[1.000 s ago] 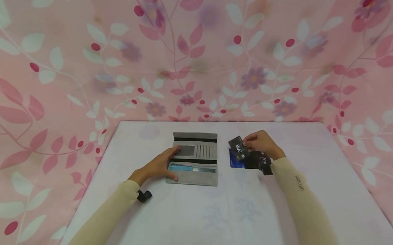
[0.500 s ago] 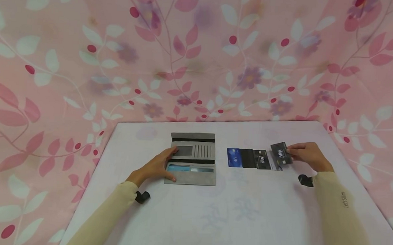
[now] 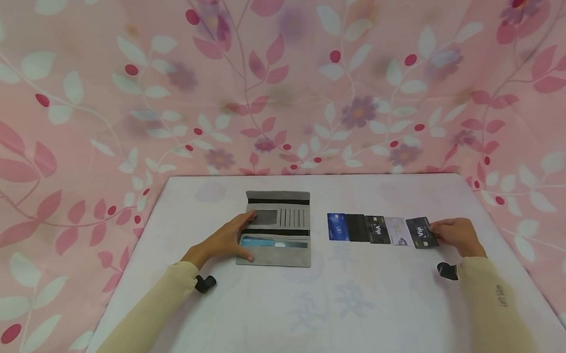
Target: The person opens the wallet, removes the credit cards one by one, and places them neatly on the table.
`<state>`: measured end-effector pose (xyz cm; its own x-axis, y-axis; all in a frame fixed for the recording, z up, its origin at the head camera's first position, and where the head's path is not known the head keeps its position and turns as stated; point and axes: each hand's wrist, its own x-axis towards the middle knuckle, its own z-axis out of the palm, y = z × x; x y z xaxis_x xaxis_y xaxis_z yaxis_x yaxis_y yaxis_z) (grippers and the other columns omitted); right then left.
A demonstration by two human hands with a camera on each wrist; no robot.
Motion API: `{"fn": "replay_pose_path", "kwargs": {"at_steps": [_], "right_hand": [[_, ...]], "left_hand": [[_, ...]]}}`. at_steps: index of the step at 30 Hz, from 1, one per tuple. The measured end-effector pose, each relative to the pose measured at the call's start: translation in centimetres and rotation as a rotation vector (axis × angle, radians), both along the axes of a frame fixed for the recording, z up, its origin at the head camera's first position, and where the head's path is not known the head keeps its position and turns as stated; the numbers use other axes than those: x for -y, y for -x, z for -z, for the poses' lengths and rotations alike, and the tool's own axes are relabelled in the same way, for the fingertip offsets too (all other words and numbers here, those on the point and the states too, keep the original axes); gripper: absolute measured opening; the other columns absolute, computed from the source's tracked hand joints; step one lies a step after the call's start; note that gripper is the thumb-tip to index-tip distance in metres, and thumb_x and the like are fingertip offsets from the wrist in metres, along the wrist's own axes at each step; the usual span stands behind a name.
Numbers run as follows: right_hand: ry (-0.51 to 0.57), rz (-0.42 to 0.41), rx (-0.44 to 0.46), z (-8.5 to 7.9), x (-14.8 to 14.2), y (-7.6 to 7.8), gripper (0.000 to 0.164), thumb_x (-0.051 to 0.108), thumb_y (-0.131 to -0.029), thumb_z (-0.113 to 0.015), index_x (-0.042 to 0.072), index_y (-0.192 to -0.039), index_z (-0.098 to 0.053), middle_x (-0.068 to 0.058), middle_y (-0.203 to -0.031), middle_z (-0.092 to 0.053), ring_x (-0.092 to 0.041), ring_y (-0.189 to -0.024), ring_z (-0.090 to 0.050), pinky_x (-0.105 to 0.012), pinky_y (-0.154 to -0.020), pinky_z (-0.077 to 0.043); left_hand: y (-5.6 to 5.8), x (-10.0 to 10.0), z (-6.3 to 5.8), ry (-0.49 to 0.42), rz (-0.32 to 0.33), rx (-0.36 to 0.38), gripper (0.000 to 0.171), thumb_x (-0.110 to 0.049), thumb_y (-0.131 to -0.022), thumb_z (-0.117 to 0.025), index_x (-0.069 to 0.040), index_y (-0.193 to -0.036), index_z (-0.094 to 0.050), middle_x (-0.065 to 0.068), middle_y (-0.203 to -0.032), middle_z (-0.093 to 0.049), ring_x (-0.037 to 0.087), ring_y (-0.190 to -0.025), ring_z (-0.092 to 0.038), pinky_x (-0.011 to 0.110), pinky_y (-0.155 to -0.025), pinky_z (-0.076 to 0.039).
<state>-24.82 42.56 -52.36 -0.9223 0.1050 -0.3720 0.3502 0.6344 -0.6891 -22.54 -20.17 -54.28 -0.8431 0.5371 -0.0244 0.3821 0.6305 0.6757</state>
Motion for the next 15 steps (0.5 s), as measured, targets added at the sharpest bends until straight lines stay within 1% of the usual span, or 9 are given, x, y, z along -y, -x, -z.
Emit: {"fn": "replay_pose_path", "kwargs": {"at_steps": [4,7,10,13,15], "right_hand": [[-0.049,0.034,-0.009,0.2,0.6,-0.2,0.055,0.029,-0.091,-0.066,-0.015,-0.124,-0.057,-0.019,-0.102,-0.065,-0.030,-0.091,-0.055,-0.026,-0.066,-0.049],[-0.081,0.050,-0.030,0.0,1.1,-0.3,0.059,0.034,-0.089,-0.069,-0.014,-0.121,-0.059,-0.015,-0.096,-0.067,-0.030,-0.090,-0.054,-0.029,-0.068,-0.046],[-0.094,0.067,-0.058,-0.2,1.5,-0.5,0.059,0.035,-0.086,-0.072,-0.014,-0.118,-0.061,-0.011,-0.091,-0.067,-0.028,-0.088,-0.055,-0.032,-0.068,-0.045],[-0.125,0.067,-0.067,-0.3,1.8,-0.8,0.058,0.037,-0.086,-0.072,-0.012,-0.116,-0.063,-0.014,-0.093,-0.068,-0.030,-0.090,-0.054,-0.037,-0.070,-0.046],[-0.147,0.071,-0.061,-0.3,1.9,-1.1,0.060,0.040,-0.086,-0.073,-0.011,-0.116,-0.064,-0.022,-0.099,-0.067,-0.035,-0.094,-0.053,-0.044,-0.074,-0.045]], "left_hand": [[0.0,-0.1,0.0,0.011,0.002,0.012,0.131,-0.048,-0.058,-0.092,-0.009,-0.157,-0.015,0.005,-0.155,-0.031,0.022,-0.137,-0.038,0.038,-0.111,-0.032],[0.1,-0.1,0.0,0.027,-0.004,0.017,0.131,-0.050,-0.058,-0.091,-0.011,-0.157,-0.015,0.003,-0.155,-0.030,0.020,-0.137,-0.038,0.035,-0.112,-0.032],[0.2,-0.1,0.1,0.029,-0.008,0.016,0.132,-0.051,-0.057,-0.091,-0.012,-0.157,-0.015,0.002,-0.155,-0.030,0.019,-0.137,-0.038,0.035,-0.112,-0.032],[0.3,0.0,0.2,0.024,-0.008,0.015,0.132,-0.052,-0.057,-0.091,-0.011,-0.157,-0.014,0.003,-0.155,-0.029,0.020,-0.137,-0.037,0.036,-0.112,-0.032],[0.3,-0.1,0.2,0.026,-0.004,0.011,0.132,-0.052,-0.057,-0.090,-0.011,-0.157,-0.014,0.003,-0.155,-0.030,0.020,-0.137,-0.037,0.036,-0.112,-0.032]]}}
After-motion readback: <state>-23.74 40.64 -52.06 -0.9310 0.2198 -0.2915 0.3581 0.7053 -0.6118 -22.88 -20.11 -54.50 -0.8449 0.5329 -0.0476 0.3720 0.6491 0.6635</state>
